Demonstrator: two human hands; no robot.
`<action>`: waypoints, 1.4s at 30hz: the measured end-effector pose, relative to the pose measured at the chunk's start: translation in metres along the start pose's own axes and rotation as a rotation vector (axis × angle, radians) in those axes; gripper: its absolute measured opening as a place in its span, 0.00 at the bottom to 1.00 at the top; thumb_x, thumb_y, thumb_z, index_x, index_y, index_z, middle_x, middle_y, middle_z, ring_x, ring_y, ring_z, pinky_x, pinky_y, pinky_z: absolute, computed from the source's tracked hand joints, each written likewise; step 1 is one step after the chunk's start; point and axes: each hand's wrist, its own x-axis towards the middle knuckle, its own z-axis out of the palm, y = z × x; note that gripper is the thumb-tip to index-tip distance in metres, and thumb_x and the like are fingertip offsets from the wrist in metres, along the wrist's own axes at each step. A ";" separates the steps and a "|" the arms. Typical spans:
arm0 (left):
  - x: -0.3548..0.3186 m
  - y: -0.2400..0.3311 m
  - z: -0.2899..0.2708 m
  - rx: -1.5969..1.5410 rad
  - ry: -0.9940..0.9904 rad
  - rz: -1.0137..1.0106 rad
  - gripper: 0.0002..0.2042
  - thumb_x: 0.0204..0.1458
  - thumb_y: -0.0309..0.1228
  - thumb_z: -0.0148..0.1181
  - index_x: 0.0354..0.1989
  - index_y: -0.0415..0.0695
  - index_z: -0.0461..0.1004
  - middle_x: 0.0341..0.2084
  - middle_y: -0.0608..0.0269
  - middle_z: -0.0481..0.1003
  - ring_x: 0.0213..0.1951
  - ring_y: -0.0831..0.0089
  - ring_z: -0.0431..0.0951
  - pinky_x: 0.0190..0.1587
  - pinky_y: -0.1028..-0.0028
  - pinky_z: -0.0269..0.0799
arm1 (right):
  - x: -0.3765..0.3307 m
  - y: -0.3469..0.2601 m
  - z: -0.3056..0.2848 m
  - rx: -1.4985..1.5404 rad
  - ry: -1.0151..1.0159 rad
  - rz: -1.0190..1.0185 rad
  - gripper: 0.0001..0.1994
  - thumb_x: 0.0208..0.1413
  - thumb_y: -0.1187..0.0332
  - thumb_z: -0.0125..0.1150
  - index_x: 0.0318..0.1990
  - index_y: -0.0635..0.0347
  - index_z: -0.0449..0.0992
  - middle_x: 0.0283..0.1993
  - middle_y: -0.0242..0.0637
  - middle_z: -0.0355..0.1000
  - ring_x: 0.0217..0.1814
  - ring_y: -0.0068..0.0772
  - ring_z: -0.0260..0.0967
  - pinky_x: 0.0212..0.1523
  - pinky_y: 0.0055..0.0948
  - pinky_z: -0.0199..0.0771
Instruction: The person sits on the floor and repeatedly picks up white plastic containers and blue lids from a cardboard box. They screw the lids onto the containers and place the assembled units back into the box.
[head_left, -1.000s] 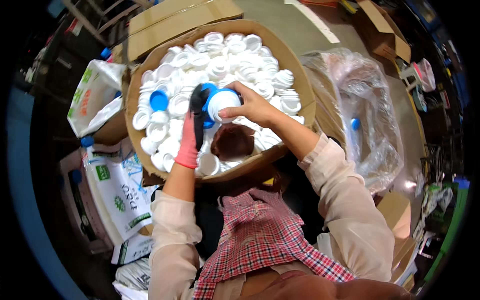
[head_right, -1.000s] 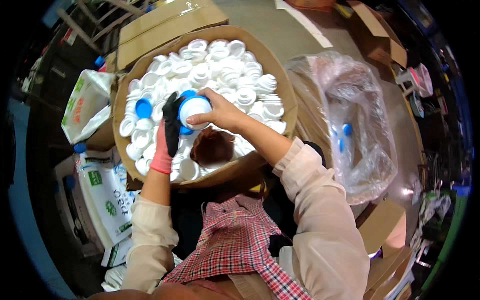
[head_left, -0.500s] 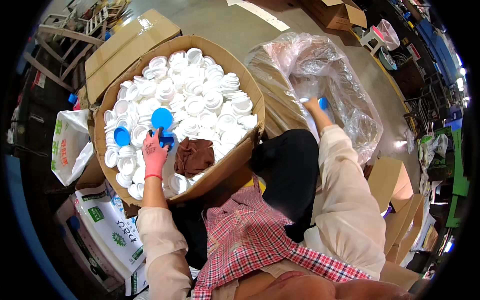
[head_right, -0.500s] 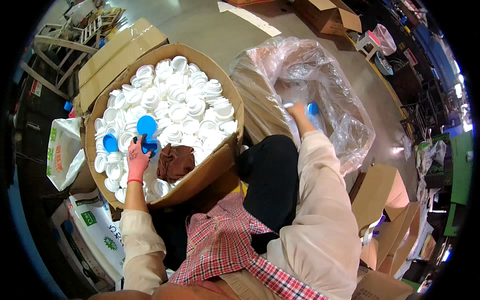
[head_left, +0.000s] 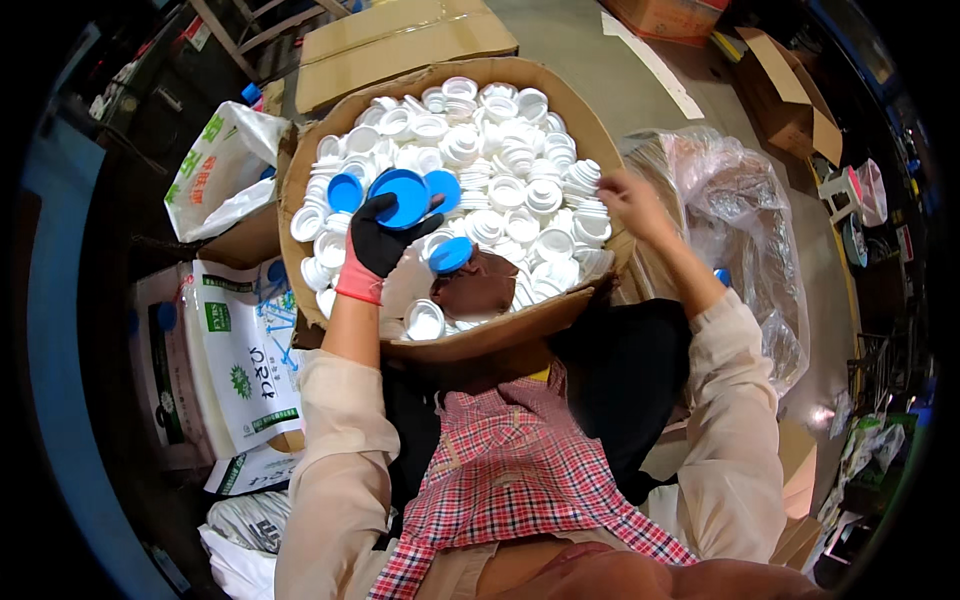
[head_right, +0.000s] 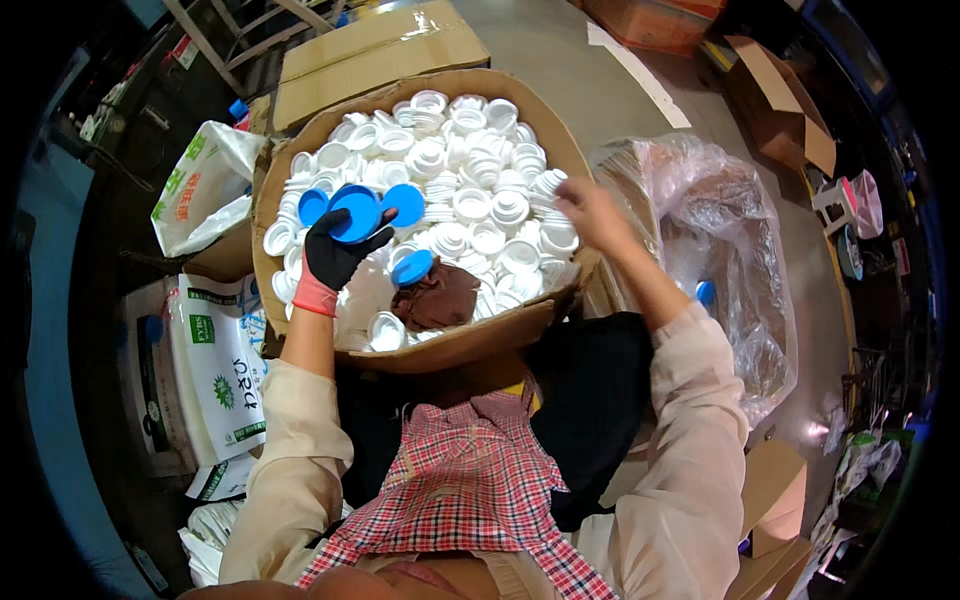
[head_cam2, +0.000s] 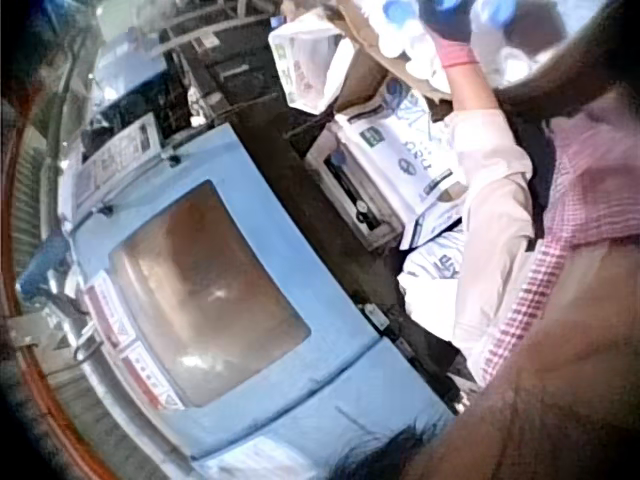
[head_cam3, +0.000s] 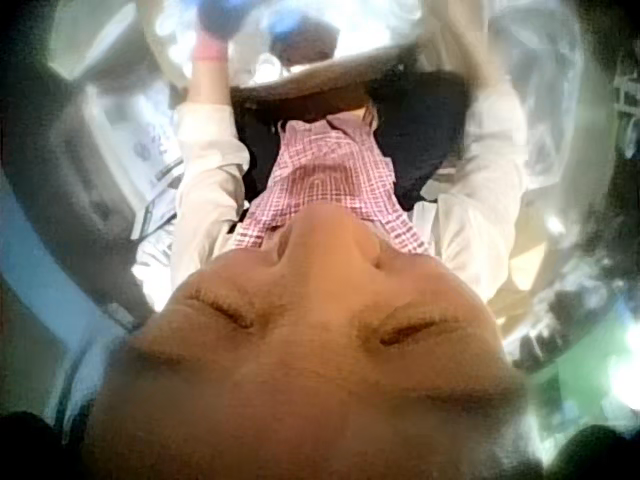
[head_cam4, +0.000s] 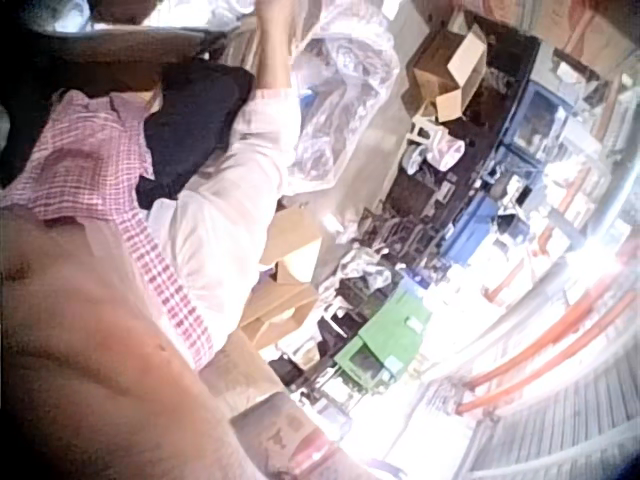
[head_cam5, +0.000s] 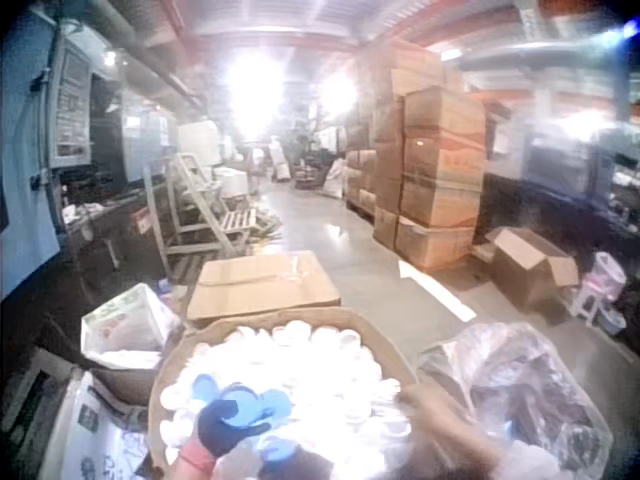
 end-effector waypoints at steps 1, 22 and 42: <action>0.000 -0.006 0.006 0.071 -0.099 0.075 0.30 0.53 0.27 0.52 0.67 0.49 0.55 0.64 0.38 0.58 0.65 0.30 0.55 0.60 0.34 0.60 | 0.007 -0.006 0.025 0.000 -0.160 -0.062 0.11 0.55 0.67 0.62 0.42 0.62 0.77 0.40 0.46 0.77 0.42 0.44 0.76 0.43 0.36 0.74; -0.031 -0.005 0.025 -0.240 -0.308 0.010 0.31 0.61 0.49 0.46 0.68 0.42 0.55 0.64 0.38 0.58 0.66 0.41 0.57 0.65 0.45 0.57 | 0.036 -0.141 0.099 0.882 -0.374 0.033 0.11 0.63 0.69 0.52 0.51 0.55 0.72 0.64 0.33 0.60 0.61 0.33 0.64 0.52 0.33 0.76; -0.028 -0.013 0.039 0.835 -0.195 0.431 0.36 0.61 0.58 0.41 0.70 0.45 0.50 0.64 0.41 0.60 0.63 0.42 0.63 0.59 0.48 0.65 | 0.025 -0.144 0.073 1.461 -0.327 0.053 0.32 0.51 0.68 0.69 0.63 0.51 0.62 0.60 0.44 0.63 0.59 0.41 0.68 0.60 0.50 0.71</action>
